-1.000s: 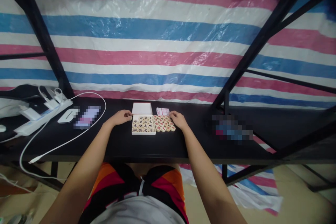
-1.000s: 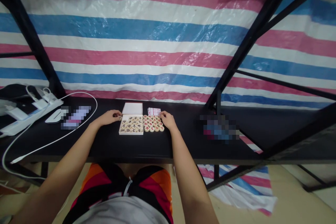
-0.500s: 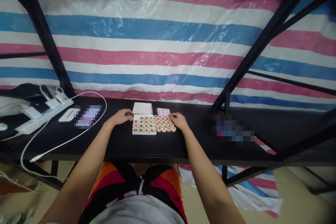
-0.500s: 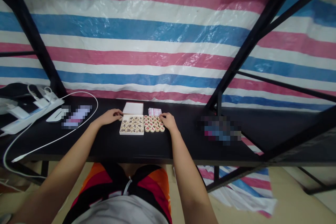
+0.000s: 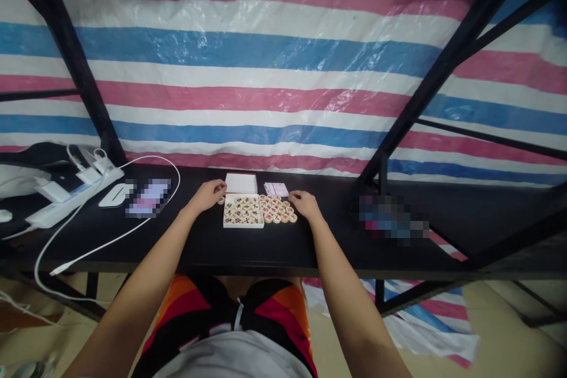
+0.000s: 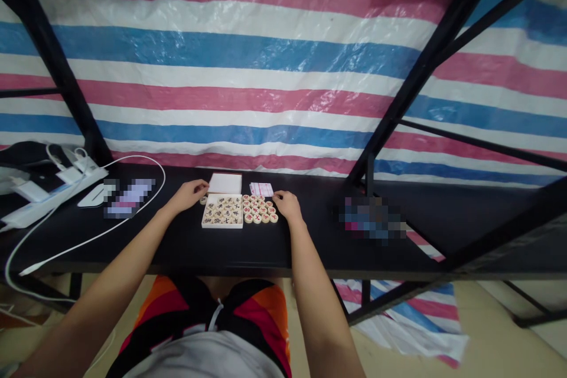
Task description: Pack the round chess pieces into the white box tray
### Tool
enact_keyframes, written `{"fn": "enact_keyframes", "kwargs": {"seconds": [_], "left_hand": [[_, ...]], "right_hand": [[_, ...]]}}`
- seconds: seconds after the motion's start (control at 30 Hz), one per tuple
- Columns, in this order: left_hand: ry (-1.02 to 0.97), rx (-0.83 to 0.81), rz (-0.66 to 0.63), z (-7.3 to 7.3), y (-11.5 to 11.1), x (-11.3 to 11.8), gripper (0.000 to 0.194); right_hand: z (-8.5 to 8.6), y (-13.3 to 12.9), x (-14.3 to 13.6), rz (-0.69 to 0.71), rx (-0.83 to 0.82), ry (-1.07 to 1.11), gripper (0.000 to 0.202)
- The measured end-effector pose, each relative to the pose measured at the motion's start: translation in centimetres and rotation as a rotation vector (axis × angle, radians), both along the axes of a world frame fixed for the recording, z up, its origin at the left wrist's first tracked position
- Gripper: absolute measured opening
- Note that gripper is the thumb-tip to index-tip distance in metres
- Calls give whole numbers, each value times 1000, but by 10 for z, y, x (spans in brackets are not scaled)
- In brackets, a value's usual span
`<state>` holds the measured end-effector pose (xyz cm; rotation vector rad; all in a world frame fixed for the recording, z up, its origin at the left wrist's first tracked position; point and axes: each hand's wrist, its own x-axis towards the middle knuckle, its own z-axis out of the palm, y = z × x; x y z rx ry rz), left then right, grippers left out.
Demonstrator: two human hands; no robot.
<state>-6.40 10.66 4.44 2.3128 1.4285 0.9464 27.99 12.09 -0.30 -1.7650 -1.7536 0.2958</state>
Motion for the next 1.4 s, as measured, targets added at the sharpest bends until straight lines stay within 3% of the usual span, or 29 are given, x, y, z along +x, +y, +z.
{"fn": "enact_keyframes", "kwargs": {"seconds": [0.23,0.47,0.67,0.8,0.9,1.0,1.1,1.23,1.4], "left_hand": [[-34,32,-46,0,-4,10,26],[28,76,-97,4,-15,25,28],[12,116,-225,6,-32,50,32],[-71,22,-312,0,-33,63,25],[-163,-46,-271,4,-25,52,25],[-252,-173,-180,17,-15,18,26],[-229,-324,-141,25,-7,-22,26],[-101,-565,-178,16,-5,-48,24],[-30,-570,-179,0,-1,-43,32]], "right_hand": [[1,0,0,-73,81,-33,29],[19,-9,-34,202,253,430,26],[27,-30,-83,548,112,665,28],[23,-35,-95,630,78,666,26],[26,-35,-84,546,141,516,25],[29,-29,-59,290,260,344,22],[22,-19,-31,49,167,228,18],[7,-10,-13,-21,-11,138,15],[3,-10,-14,-25,-50,152,16]]}}
